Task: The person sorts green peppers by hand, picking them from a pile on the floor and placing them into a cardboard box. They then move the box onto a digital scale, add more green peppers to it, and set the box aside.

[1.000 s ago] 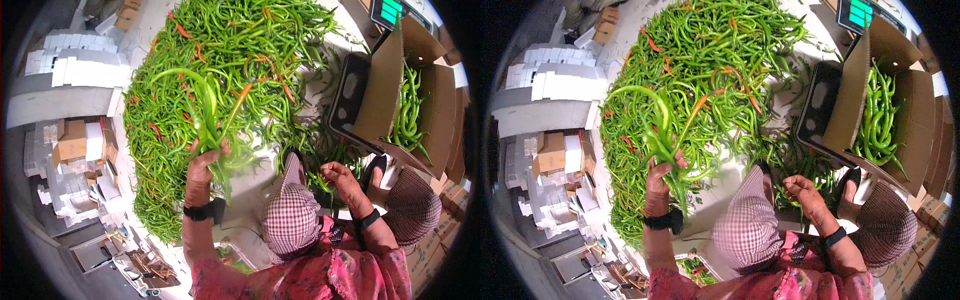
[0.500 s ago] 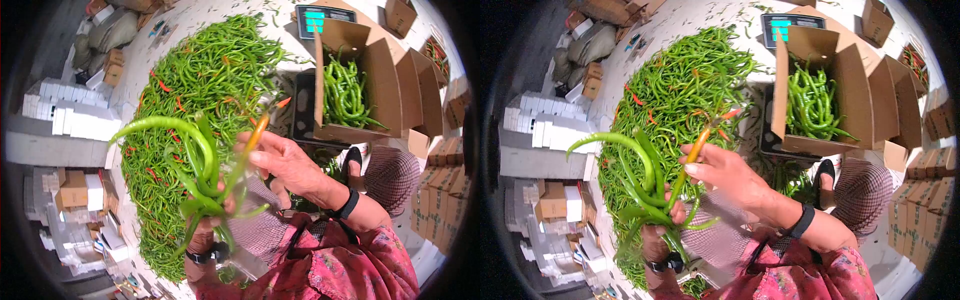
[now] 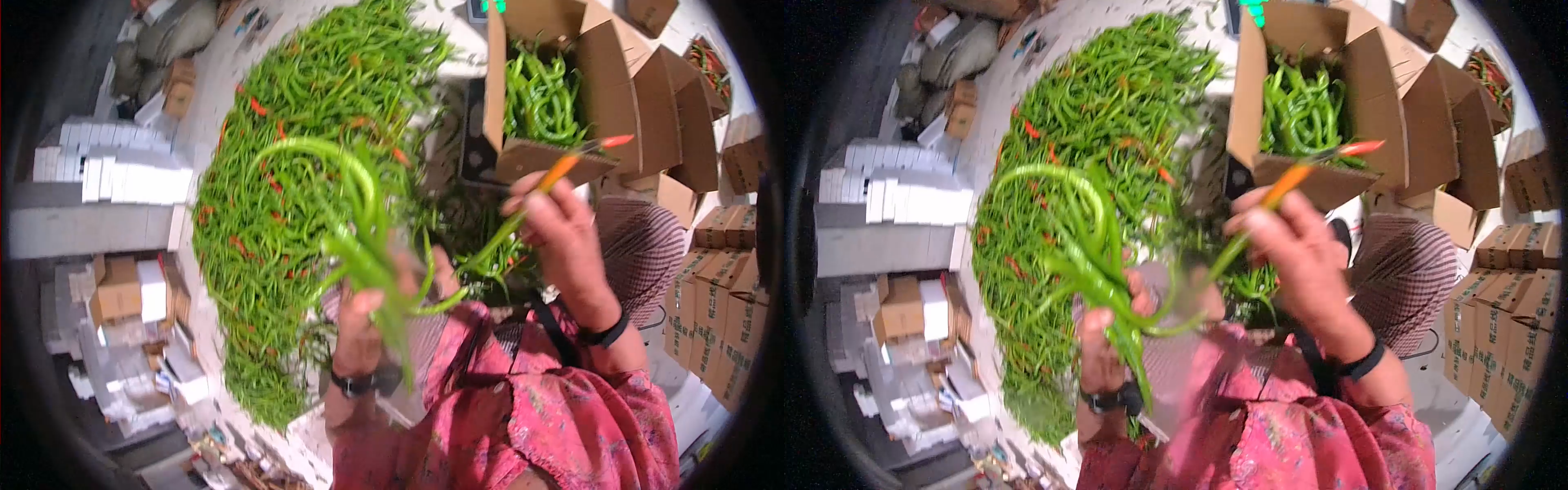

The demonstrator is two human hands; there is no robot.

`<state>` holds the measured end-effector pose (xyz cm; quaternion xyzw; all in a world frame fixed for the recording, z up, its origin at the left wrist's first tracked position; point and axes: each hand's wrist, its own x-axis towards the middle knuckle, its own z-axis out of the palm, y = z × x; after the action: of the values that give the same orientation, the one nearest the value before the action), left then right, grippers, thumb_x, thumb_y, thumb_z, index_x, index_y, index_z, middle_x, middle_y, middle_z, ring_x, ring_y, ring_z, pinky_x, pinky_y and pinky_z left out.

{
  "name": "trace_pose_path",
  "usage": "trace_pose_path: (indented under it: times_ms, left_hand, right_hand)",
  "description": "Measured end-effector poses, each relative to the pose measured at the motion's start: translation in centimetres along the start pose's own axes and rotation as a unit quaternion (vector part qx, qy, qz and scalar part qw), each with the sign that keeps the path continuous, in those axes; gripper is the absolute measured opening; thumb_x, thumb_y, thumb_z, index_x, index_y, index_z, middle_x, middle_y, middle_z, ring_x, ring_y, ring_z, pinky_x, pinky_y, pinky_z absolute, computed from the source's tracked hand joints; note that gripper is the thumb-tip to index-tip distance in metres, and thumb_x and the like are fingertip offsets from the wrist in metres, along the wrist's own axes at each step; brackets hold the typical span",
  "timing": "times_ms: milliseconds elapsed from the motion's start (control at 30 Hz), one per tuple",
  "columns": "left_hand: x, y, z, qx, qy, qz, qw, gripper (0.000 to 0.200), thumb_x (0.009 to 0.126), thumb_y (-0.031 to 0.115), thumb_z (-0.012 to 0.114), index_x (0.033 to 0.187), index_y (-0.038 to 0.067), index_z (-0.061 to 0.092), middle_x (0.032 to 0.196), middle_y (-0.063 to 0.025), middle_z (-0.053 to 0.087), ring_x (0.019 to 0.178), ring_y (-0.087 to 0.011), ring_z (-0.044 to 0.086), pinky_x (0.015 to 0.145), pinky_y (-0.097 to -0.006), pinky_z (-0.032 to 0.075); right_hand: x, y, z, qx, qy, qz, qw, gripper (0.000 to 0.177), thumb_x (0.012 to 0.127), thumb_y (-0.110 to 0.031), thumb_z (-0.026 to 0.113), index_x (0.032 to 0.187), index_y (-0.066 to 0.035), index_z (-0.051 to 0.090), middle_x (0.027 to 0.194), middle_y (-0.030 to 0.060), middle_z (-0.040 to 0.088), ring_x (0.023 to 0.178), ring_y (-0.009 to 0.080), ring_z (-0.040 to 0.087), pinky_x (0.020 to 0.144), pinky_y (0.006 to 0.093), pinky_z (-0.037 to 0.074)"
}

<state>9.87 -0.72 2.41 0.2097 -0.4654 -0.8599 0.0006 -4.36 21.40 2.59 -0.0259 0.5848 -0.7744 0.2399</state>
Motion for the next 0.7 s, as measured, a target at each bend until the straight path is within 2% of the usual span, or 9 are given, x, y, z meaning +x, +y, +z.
trace_pose_path:
  times_ms: [67,200,233,267,367,467,533,633,700]
  left_hand:
    - [1.0,-1.0,-0.8,-0.022,-0.009,0.016,1.0,0.077,0.071,0.031,0.066,0.137,0.005,0.039,0.099,-0.006,0.058,0.083,-0.0209,0.057,0.085,-0.0397,0.05]
    - [2.0,-1.3,1.9,-0.113,-0.055,0.03,0.992,0.074,0.074,0.028,0.065,0.138,0.005,0.036,0.091,-0.0049,0.057,0.078,-0.0219,0.056,0.076,-0.0472,0.053]
    - [2.4,-2.0,1.6,-0.14,-0.053,0.036,0.988,0.076,0.076,0.028,0.063,0.141,0.004,0.033,0.093,-0.006,0.055,0.077,-0.0223,0.055,0.071,-0.0497,0.052]
    - [2.7,-2.3,1.6,-0.14,-0.055,0.034,0.988,0.076,0.076,0.028,0.063,0.141,0.004,0.033,0.093,-0.006,0.055,0.077,-0.0223,0.055,0.071,-0.0497,0.052]
    - [3.1,-2.6,2.3,-0.097,-0.046,0.045,0.993,0.077,0.078,0.034,0.06,0.142,0.003,0.03,0.098,-0.0075,0.051,0.078,-0.0213,0.054,0.066,-0.0464,0.053]
    - [3.6,-3.1,2.6,-0.101,-0.048,0.049,0.993,0.077,0.078,0.035,0.059,0.142,0.004,0.03,0.098,-0.0072,0.05,0.078,-0.0215,0.054,0.064,-0.0437,0.053]
    - [3.9,-3.6,2.4,-0.117,-0.053,0.039,0.991,0.078,0.078,0.036,0.059,0.142,0.003,0.03,0.098,-0.0075,0.05,0.078,-0.0218,0.054,0.064,-0.043,0.053]
    - [4.6,-4.4,2.1,-0.146,-0.063,0.042,0.986,0.079,0.078,0.035,0.06,0.143,0.002,0.029,0.1,-0.0088,0.051,0.078,-0.022,0.055,0.065,-0.0422,0.052]
    - [5.4,-5.2,1.4,-0.13,-0.047,0.031,0.99,0.08,0.076,0.03,0.062,0.143,0.001,0.029,0.103,-0.0108,0.053,0.081,-0.0221,0.057,0.067,-0.0404,0.054]
  right_hand:
    - [-0.9,0.5,-2.0,0.024,0.004,-0.032,0.999,0.027,0.095,-0.024,0.058,0.114,-0.004,0.059,0.092,0.003,0.065,0.08,0.0064,0.056,0.066,0.0206,0.043]
    - [-2.2,1.9,-4.1,-0.177,-0.063,0.041,0.981,0.029,0.094,-0.023,0.059,0.114,-0.002,0.061,0.089,0.0017,0.064,0.083,0.0112,0.059,0.071,0.0242,0.043]
    - [-2.2,4.2,-4.9,-0.326,-0.077,-0.029,0.942,0.03,0.091,-0.023,0.062,0.111,-0.001,0.062,0.087,0.006,0.064,0.083,0.014,0.061,0.074,0.0272,0.043]
    - [-2.2,5.5,-5.7,-0.434,-0.123,-0.007,0.893,0.03,0.088,-0.019,0.065,0.11,0.0,0.062,0.088,0.0119,0.064,0.082,0.0187,0.063,0.075,0.0307,0.046]
    - [-2.4,8.0,-5.3,-0.451,-0.066,-0.142,0.879,0.027,0.087,-0.012,0.064,0.111,0.0,0.062,0.098,0.0175,0.065,0.085,0.0283,0.065,0.076,0.0363,0.049]
    - [-2.6,5.1,-3.8,-0.378,-0.036,-0.102,0.919,0.025,0.088,-0.011,0.063,0.111,0.0,0.061,0.1,0.0174,0.065,0.089,0.0297,0.065,0.077,0.0358,0.049]
    - [-2.8,4.0,-3.5,-0.36,-0.047,-0.138,0.922,0.023,0.088,-0.009,0.062,0.109,0.0,0.062,0.097,0.0158,0.065,0.089,0.0292,0.064,0.077,0.0353,0.049]
    - [-3.3,2.7,-2.5,-0.3,-0.082,-0.109,0.944,0.019,0.091,-0.017,0.06,0.102,-0.002,0.065,0.093,0.0078,0.066,0.087,0.0203,0.061,0.096,0.0376,0.027]
    - [-3.4,3.0,-1.7,-0.265,-0.108,-0.132,0.949,0.018,0.09,-0.014,0.062,0.101,-0.001,0.065,0.091,0.0086,0.065,0.084,0.0207,0.061,0.084,0.0335,0.039]
